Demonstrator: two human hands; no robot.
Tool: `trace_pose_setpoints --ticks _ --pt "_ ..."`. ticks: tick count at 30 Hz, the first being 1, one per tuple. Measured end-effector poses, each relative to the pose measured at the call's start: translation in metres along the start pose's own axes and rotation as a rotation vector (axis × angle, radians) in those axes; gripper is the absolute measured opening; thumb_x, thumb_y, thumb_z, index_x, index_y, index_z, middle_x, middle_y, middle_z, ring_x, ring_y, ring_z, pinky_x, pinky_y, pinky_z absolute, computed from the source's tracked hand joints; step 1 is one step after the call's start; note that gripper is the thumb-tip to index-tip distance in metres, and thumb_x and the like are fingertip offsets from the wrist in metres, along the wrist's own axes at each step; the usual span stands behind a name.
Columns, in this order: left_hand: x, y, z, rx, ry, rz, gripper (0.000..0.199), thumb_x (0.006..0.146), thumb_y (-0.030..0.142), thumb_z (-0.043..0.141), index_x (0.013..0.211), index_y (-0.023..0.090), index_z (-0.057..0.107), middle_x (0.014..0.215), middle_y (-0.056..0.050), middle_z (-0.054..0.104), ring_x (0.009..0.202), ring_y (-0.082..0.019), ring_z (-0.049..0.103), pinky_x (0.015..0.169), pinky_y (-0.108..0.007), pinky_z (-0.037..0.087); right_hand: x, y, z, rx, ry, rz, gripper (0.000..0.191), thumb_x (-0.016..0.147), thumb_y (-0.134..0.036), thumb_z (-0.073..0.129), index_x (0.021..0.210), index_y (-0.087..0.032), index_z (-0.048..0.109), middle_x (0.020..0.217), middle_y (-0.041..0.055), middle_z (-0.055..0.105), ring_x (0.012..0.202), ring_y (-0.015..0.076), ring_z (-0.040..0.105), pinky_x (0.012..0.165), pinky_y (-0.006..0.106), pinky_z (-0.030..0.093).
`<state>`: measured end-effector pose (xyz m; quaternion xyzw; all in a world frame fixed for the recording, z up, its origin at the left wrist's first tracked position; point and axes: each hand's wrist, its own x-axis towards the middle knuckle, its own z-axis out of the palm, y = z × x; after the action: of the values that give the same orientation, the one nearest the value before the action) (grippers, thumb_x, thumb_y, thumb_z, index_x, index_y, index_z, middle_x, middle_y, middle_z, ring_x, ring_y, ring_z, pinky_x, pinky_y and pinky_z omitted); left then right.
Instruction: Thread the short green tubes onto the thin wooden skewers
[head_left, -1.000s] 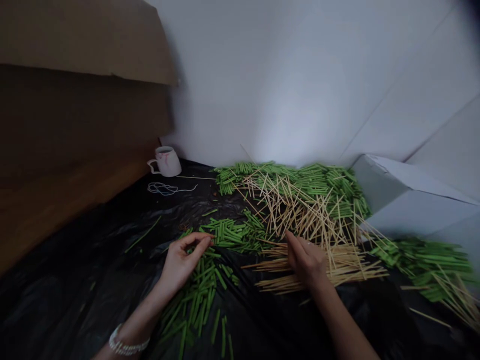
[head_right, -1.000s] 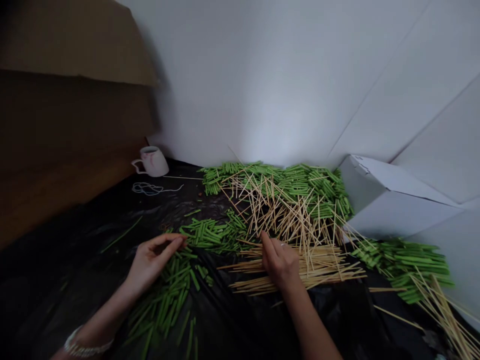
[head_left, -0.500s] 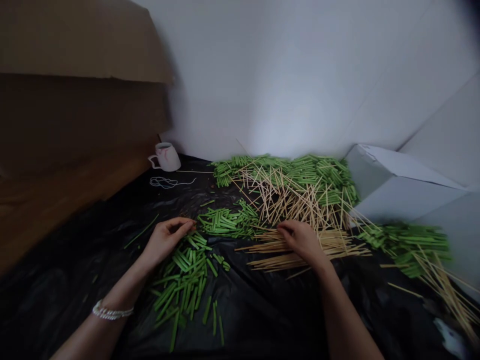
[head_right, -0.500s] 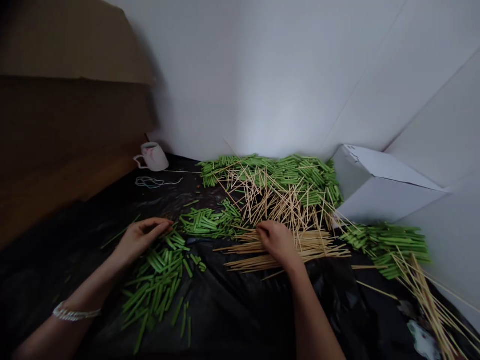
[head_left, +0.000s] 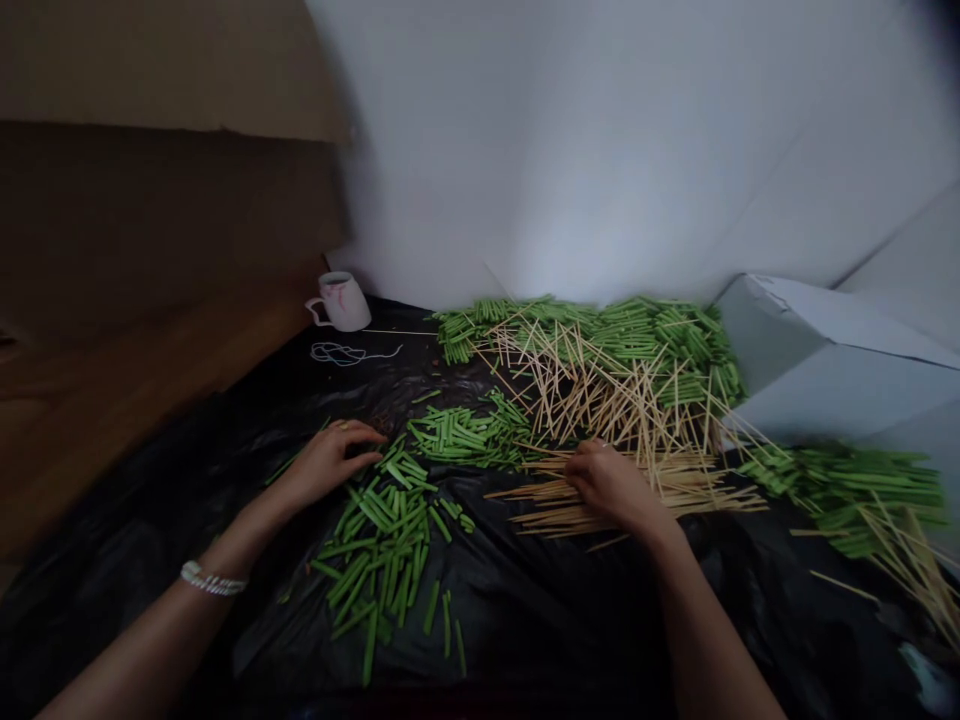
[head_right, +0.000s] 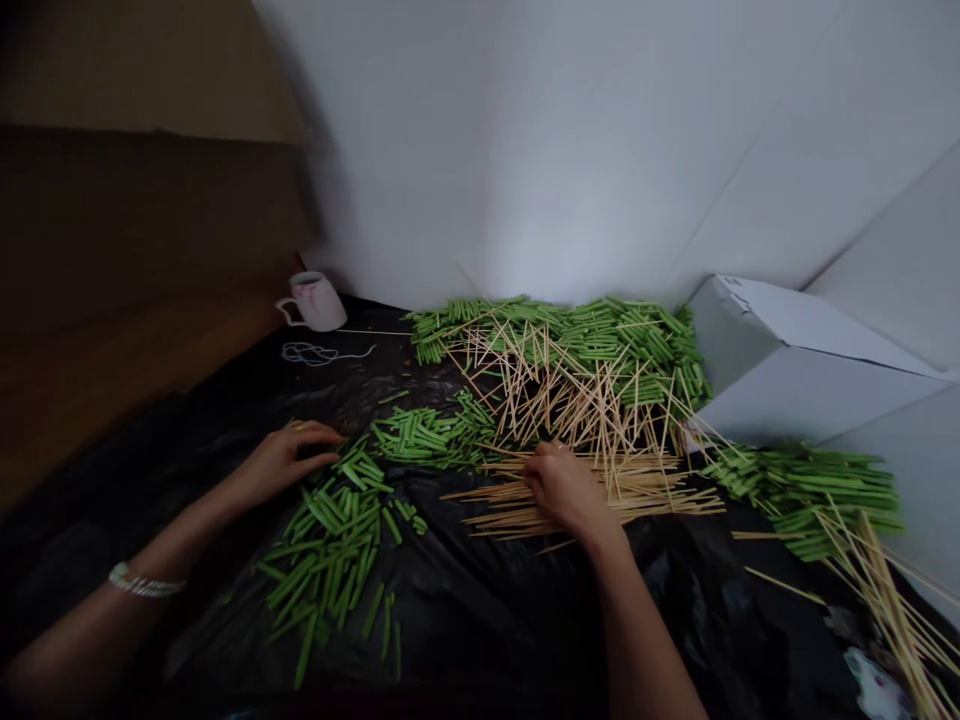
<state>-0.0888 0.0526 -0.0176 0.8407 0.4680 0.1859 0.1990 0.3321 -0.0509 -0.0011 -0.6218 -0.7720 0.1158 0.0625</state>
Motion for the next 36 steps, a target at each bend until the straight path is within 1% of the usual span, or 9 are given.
trace_pose_setpoints --ticks 3,7,10,13,18,23,28,32,36 --pt "-0.001 -0.006 0.003 0.065 -0.011 0.007 0.037 0.079 0.052 0.058 0.099 0.025 0.073 0.106 -0.006 0.071 0.100 -0.025 0.062 0.094 -0.038 0.044 -0.002 -0.003 -0.002 0.039 0.019 -0.006 0.018 0.083 -0.016 0.051 0.077 -0.021 0.067 0.085 0.0039 0.060 0.088 0.0165 0.052 0.077 0.026 0.036" --pt "0.000 -0.006 0.005 0.062 -0.025 0.011 0.033 0.081 0.049 0.056 0.096 0.026 0.073 0.105 -0.006 0.069 0.099 -0.024 0.062 0.094 -0.037 0.044 -0.003 -0.004 -0.002 0.098 0.029 -0.078 0.020 0.083 -0.014 0.050 0.080 -0.022 0.069 0.084 0.0024 0.060 0.086 0.0158 0.051 0.077 0.026 0.035" --pt "0.001 -0.003 0.002 0.035 -0.064 0.018 0.033 0.078 0.050 0.060 0.097 0.026 0.073 0.106 -0.006 0.067 0.099 -0.023 0.062 0.092 -0.034 0.045 -0.002 -0.006 0.001 0.016 0.027 -0.096 0.023 0.085 -0.015 0.050 0.078 -0.022 0.070 0.081 0.0026 0.059 0.084 0.0157 0.051 0.076 0.027 0.034" --pt "0.001 -0.002 0.000 0.018 -0.071 0.002 0.035 0.073 0.052 0.065 0.097 0.027 0.073 0.106 -0.005 0.066 0.098 -0.023 0.062 0.090 -0.033 0.046 -0.001 -0.010 0.005 -0.089 0.058 -0.085 0.021 0.085 -0.014 0.051 0.075 -0.022 0.068 0.080 0.0026 0.059 0.083 0.0159 0.050 0.072 0.027 0.032" --pt "0.002 -0.003 0.005 0.068 -0.063 -0.001 0.034 0.075 0.049 0.064 0.098 0.025 0.070 0.107 -0.006 0.063 0.098 -0.024 0.061 0.090 -0.034 0.045 0.000 -0.014 0.009 -0.146 0.096 -0.050 0.021 0.085 -0.011 0.047 0.076 -0.020 0.063 0.082 0.0038 0.057 0.081 0.0163 0.049 0.074 0.028 0.032" --pt "0.002 0.003 0.014 0.159 -0.014 0.004 0.026 0.078 0.039 0.059 0.096 0.022 0.066 0.106 -0.008 0.061 0.100 -0.026 0.059 0.094 -0.038 0.041 0.001 -0.012 0.011 -0.167 0.099 -0.069 0.021 0.089 -0.013 0.045 0.076 -0.019 0.061 0.084 0.0037 0.057 0.081 0.0156 0.049 0.076 0.027 0.033" --pt "0.002 0.007 0.019 0.191 0.012 -0.002 0.022 0.079 0.034 0.056 0.095 0.023 0.064 0.104 -0.006 0.060 0.098 -0.025 0.057 0.093 -0.038 0.041 0.001 -0.015 0.012 -0.185 0.125 -0.070 0.025 0.092 -0.015 0.041 0.077 -0.019 0.061 0.082 0.0049 0.057 0.079 0.0166 0.048 0.072 0.028 0.032" --pt "0.006 0.006 0.022 0.237 0.068 -0.022 0.023 0.080 0.034 0.055 0.096 0.022 0.064 0.103 -0.007 0.060 0.095 -0.026 0.057 0.091 -0.039 0.042 0.002 -0.019 0.014 -0.181 0.119 -0.096 0.022 0.087 -0.011 0.047 0.073 -0.020 0.061 0.082 0.0039 0.057 0.080 0.0156 0.049 0.071 0.026 0.032" --pt "0.012 0.007 0.031 0.251 0.148 -0.067 0.020 0.080 0.034 0.054 0.090 0.022 0.066 0.099 -0.008 0.060 0.095 -0.026 0.057 0.089 -0.039 0.042 0.004 -0.018 0.018 -0.178 0.111 -0.107 0.021 0.085 -0.010 0.049 0.072 -0.019 0.061 0.081 0.0041 0.058 0.078 0.0152 0.048 0.068 0.026 0.032"
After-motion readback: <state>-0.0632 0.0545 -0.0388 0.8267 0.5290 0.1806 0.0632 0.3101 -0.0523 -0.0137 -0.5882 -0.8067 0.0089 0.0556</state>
